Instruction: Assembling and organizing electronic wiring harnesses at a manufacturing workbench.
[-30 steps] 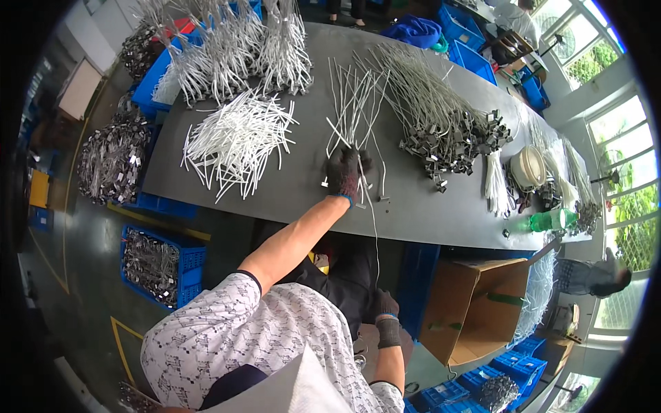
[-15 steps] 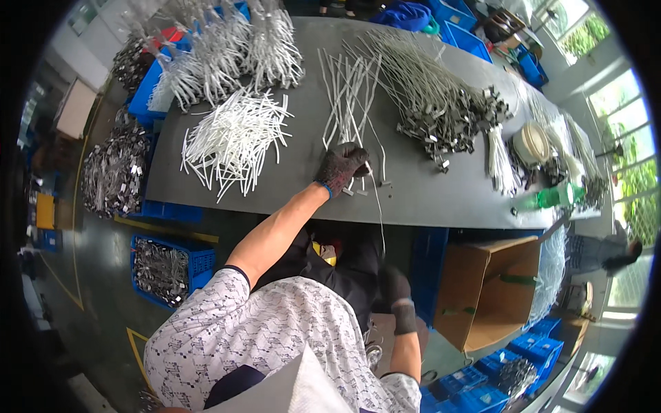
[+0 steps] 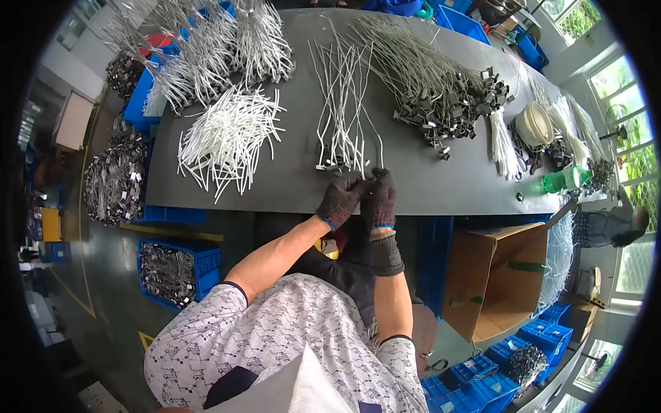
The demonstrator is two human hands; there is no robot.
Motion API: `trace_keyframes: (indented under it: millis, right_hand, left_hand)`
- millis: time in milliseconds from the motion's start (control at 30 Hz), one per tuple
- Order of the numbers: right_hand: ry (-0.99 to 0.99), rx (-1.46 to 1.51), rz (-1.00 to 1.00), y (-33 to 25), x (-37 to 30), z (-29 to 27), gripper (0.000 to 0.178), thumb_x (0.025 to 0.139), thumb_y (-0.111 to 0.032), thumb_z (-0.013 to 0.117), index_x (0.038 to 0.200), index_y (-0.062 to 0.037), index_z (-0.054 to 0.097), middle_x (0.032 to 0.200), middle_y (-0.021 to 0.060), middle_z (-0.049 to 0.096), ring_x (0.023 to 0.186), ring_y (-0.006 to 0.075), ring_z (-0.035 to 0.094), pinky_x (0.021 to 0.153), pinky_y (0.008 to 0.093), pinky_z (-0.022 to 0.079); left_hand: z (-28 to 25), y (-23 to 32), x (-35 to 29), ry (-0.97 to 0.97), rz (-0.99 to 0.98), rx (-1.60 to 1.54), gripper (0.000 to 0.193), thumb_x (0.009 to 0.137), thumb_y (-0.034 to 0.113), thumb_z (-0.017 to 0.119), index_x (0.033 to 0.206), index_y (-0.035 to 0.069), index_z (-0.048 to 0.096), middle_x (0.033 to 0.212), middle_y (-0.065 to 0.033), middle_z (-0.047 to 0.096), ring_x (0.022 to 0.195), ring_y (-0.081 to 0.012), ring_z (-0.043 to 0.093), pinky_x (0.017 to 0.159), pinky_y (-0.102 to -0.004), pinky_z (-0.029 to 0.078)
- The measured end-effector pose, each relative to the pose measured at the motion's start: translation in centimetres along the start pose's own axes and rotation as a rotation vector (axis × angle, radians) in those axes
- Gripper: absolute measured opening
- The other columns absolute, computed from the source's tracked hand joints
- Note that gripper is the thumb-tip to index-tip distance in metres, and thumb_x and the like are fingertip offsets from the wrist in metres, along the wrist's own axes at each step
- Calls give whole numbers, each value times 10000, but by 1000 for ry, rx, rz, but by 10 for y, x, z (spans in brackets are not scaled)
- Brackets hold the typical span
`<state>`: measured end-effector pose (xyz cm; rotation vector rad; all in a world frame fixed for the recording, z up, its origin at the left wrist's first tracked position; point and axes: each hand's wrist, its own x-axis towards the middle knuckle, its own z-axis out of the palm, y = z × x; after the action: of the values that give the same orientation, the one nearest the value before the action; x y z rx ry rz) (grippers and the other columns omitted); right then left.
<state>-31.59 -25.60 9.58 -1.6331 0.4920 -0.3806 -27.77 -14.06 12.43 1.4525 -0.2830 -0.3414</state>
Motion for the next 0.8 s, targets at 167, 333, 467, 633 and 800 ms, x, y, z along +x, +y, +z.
trace_keyframes:
  millis: [167,333,467,633,800]
  right_hand:
    - [37,-239,120,12,71,-46,388,975,-276,570,1282,-40,582,1113,171,685,920,273,657,783,379,539]
    - [310,-1074,-128,40,171,-120,592,893,-417,647,1409,-154,526,1326,237,580,1214,431,563,1015,504,466]
    - [69,-1162,80,46,210,-143,571,848,-450,678,1351,-194,587,1299,216,601,1182,427,579,976,498,486]
    - [214,-1105,-119,40,196,-148,371,844,-356,655,1099,-91,706,1050,217,682,956,389,668,843,482,524]
    - [235,-170,387,46,164,-180,300,886,-282,563,964,-19,685,763,144,654,536,201,609,488,325,463]
  left_hand:
    - [-40,-13,52,-145,-230,-79,331,977,330,618,1039,13,691,849,-97,732,806,-173,709,704,-322,534]
    - [-110,-26,72,107,5,691,334,952,364,588,1048,62,693,957,-191,717,903,-367,700,745,-438,543]
    - [-167,-44,93,471,-154,982,360,899,416,602,942,68,680,926,-205,692,884,-416,671,761,-499,525]
    - [-211,-72,107,546,-564,1304,307,861,343,606,994,82,701,1019,-187,721,958,-378,711,769,-512,574]
    - [-220,-83,116,367,-614,1298,321,880,290,573,1106,95,691,1099,-172,718,1013,-366,703,799,-499,579]
